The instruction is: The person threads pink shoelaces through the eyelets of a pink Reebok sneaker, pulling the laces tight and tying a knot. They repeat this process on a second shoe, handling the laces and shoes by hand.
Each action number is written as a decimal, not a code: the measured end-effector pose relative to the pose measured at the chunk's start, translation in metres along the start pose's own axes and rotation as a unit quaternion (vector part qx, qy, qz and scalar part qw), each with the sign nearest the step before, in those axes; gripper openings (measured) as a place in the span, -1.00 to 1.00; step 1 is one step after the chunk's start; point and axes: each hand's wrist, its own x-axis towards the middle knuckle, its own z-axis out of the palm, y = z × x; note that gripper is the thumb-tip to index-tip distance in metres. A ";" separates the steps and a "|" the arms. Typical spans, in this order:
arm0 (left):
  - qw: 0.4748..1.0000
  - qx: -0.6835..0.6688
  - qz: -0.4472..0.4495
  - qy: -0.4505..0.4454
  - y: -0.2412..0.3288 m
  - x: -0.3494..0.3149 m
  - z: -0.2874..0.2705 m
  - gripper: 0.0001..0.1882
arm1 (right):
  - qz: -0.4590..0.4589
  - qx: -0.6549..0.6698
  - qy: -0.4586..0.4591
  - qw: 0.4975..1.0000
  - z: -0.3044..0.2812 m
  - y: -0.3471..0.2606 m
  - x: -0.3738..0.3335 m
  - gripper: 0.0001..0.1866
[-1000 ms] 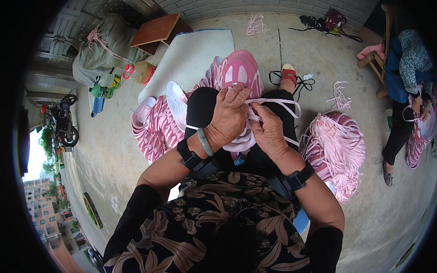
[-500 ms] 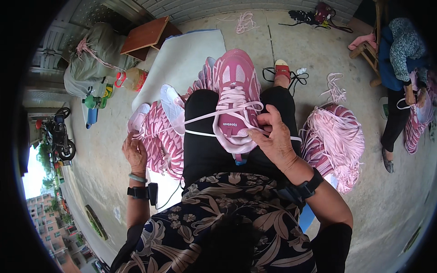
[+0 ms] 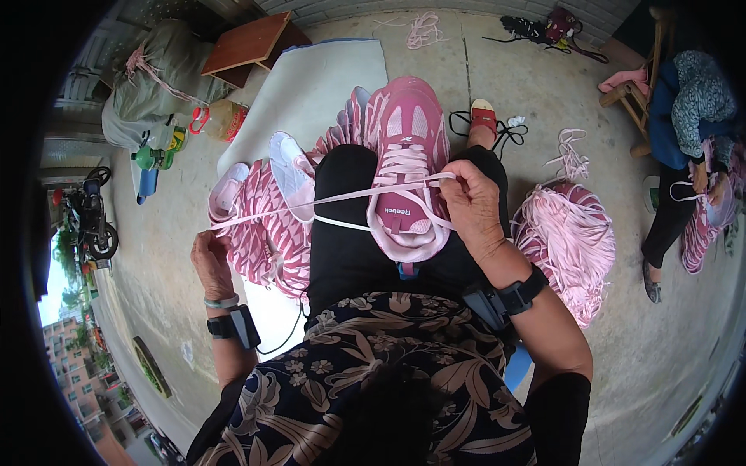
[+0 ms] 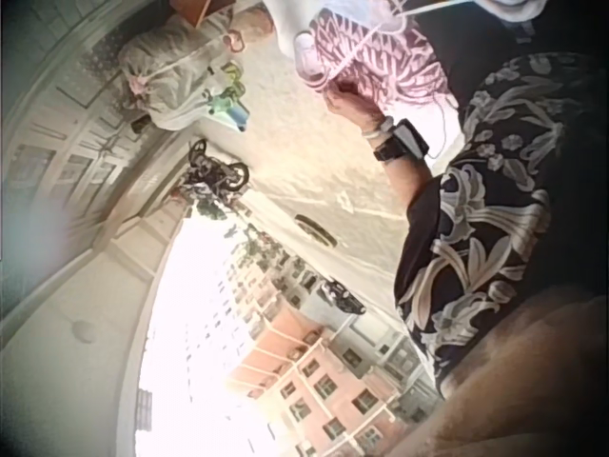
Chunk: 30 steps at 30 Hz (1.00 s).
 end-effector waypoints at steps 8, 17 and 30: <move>0.875 -0.452 -0.136 -0.114 0.019 0.033 -0.027 -0.79 | -0.066 -0.062 -0.038 0.995 -0.009 -0.005 -0.020 -0.87; 0.946 0.049 -0.002 -0.320 0.062 0.032 -0.019 -0.85 | -0.189 -0.372 -0.196 0.887 -0.093 -0.065 -0.057 -0.86; 0.583 0.618 0.332 -0.410 0.063 0.061 -0.036 -0.84 | -0.073 -0.610 -0.170 0.770 -0.276 -0.083 -0.049 -0.95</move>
